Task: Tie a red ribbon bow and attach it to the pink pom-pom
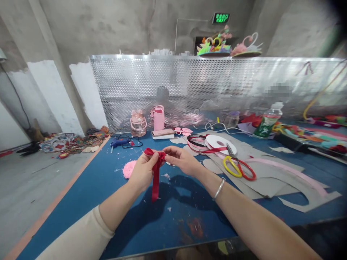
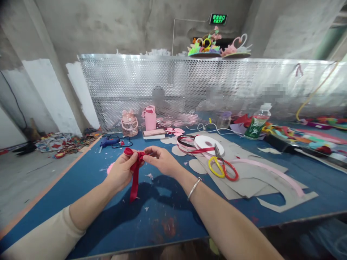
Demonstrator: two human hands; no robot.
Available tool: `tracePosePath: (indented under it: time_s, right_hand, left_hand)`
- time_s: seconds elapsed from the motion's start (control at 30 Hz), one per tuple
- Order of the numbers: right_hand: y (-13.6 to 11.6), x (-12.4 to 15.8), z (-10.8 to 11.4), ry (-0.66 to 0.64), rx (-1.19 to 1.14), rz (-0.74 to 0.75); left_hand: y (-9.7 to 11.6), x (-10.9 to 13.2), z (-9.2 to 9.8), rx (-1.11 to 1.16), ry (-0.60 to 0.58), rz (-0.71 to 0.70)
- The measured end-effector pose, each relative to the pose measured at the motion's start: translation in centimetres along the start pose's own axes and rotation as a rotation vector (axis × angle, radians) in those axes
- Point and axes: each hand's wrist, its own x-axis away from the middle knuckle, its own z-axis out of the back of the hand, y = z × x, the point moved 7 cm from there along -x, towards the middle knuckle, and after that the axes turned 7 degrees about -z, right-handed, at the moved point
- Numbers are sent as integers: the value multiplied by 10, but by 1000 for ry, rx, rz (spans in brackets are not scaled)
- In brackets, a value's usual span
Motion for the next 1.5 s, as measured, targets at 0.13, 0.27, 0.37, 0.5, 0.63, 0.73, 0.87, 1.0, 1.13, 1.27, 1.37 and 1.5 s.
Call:
tracePosePath:
  time_s: [0.13,0.27,0.37,0.5,0.63,0.73,0.87,1.0,1.13,1.27,1.37,1.5]
  right_hand:
    - [0,1,-5,76,-87,43]
    - [-3,2,-1,105,-167,64]
    - [-9,4,3,117,-191,112]
    - [-22,13,3,118,-110,194]
    - [-36,22,0,158,97,334]
    - [-39,22,-2,170,193,371]
    - [-31,15,6,249,76,304]
    - [-23,11,8,264,-46,238]
    - [-16,7,7,227,-138,150]
    - [-9,6,1,164,-172,48]
    - [-5,8,-3,186,-151,4]
    - [-2,12,-15,188,9,-20]
  left_hand:
    - [-1,2,0,-20,11,29]
    - [0,2,0,-21,20,65]
    - [0,2,0,-18,9,77]
    - [-1,2,0,-19,7,73]
    - [-3,3,1,-25,12,79]
    - [-6,4,1,-38,0,108]
    - [-8,4,2,-60,15,99]
    - [-7,7,-4,-108,-16,124]
    - [-5,12,-12,-152,-85,162]
    - [-4,10,-9,-148,-57,105]
    - [-5,4,-1,-122,15,33]
    - [-3,1,5,-91,77,-26]
